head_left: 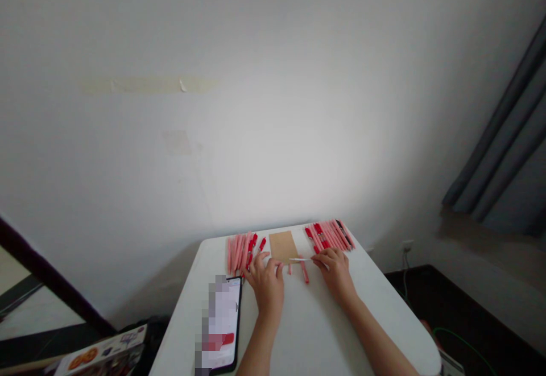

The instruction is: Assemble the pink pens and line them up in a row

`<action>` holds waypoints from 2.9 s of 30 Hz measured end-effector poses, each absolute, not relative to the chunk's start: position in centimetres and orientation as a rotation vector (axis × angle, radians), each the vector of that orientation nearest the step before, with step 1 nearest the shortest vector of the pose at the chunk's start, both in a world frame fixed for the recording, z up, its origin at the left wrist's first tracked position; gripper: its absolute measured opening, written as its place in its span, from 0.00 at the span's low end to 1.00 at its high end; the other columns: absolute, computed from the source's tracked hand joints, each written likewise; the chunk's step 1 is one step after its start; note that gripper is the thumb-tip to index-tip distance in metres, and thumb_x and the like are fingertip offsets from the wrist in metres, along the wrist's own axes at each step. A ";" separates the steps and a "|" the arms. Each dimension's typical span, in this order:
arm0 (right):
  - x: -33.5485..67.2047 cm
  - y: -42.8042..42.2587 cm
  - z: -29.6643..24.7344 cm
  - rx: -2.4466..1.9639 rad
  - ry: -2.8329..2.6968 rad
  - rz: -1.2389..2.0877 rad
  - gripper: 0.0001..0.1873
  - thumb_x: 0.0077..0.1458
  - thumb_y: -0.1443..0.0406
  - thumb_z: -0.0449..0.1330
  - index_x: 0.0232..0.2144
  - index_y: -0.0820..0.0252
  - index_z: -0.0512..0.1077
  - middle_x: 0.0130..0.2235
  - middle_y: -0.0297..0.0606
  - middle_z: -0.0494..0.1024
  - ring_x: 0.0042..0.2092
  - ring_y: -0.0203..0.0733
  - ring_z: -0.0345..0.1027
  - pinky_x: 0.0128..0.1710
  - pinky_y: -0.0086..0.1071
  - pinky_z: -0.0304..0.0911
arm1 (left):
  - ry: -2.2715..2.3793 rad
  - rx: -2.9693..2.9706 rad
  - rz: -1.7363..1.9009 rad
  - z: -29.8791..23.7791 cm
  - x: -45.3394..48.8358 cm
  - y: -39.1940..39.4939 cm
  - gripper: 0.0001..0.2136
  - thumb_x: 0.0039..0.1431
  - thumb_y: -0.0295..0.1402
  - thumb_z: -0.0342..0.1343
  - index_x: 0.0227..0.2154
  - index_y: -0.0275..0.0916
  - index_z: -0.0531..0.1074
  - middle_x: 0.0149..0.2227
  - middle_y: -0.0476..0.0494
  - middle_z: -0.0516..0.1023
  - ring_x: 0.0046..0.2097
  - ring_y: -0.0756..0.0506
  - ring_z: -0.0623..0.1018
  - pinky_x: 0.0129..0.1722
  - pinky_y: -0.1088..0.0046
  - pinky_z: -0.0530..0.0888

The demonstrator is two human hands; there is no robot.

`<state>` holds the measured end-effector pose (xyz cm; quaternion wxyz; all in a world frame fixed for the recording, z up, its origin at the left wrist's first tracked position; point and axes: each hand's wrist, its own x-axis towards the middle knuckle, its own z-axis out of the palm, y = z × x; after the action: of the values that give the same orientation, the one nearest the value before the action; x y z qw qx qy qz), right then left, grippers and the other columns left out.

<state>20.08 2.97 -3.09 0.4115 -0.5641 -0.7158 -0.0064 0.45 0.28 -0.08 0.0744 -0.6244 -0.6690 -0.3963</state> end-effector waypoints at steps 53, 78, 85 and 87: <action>19.7 2.7 -2.7 -1.339 -1.911 -0.028 0.07 0.56 0.62 0.59 0.35 0.47 0.78 0.36 0.37 0.75 0.43 0.45 0.62 0.45 0.39 0.54 | -2.028 -1.970 -1.093 0.1 0.8 -0.2 0.06 0.48 0.35 0.62 0.31 0.51 0.77 0.49 0.48 0.71 0.56 0.39 0.64 0.59 0.39 0.45; 20.2 3.5 -4.0 -1.382 -1.868 -0.065 0.13 0.59 0.61 0.54 0.45 0.49 0.74 0.42 0.40 0.75 0.46 0.47 0.63 0.46 0.41 0.58 | -2.034 -1.757 -0.969 0.4 1.1 -1.9 0.08 0.56 0.30 0.50 0.32 0.40 0.74 0.47 0.42 0.74 0.54 0.37 0.66 0.57 0.40 0.51; 20.2 3.3 -3.8 -1.382 -1.865 -0.050 0.13 0.59 0.62 0.54 0.44 0.49 0.75 0.41 0.40 0.75 0.46 0.47 0.64 0.45 0.40 0.58 | -2.061 -1.816 -0.854 -0.5 1.4 -2.2 0.10 0.52 0.29 0.51 0.36 0.40 0.74 0.48 0.41 0.72 0.54 0.37 0.65 0.58 0.39 0.48; 20.2 3.3 -3.8 -1.386 -1.861 -0.048 0.13 0.59 0.63 0.53 0.43 0.49 0.75 0.41 0.40 0.75 0.45 0.47 0.64 0.45 0.41 0.58 | -2.071 -1.827 -0.836 -0.6 1.5 -2.3 0.08 0.52 0.29 0.51 0.33 0.40 0.74 0.48 0.41 0.72 0.54 0.37 0.65 0.58 0.38 0.47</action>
<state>20.21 3.32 -3.79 0.3992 -0.5475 -0.7352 -0.0190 1.48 -2.26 -0.64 0.1278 -0.6279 -0.7120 -0.2873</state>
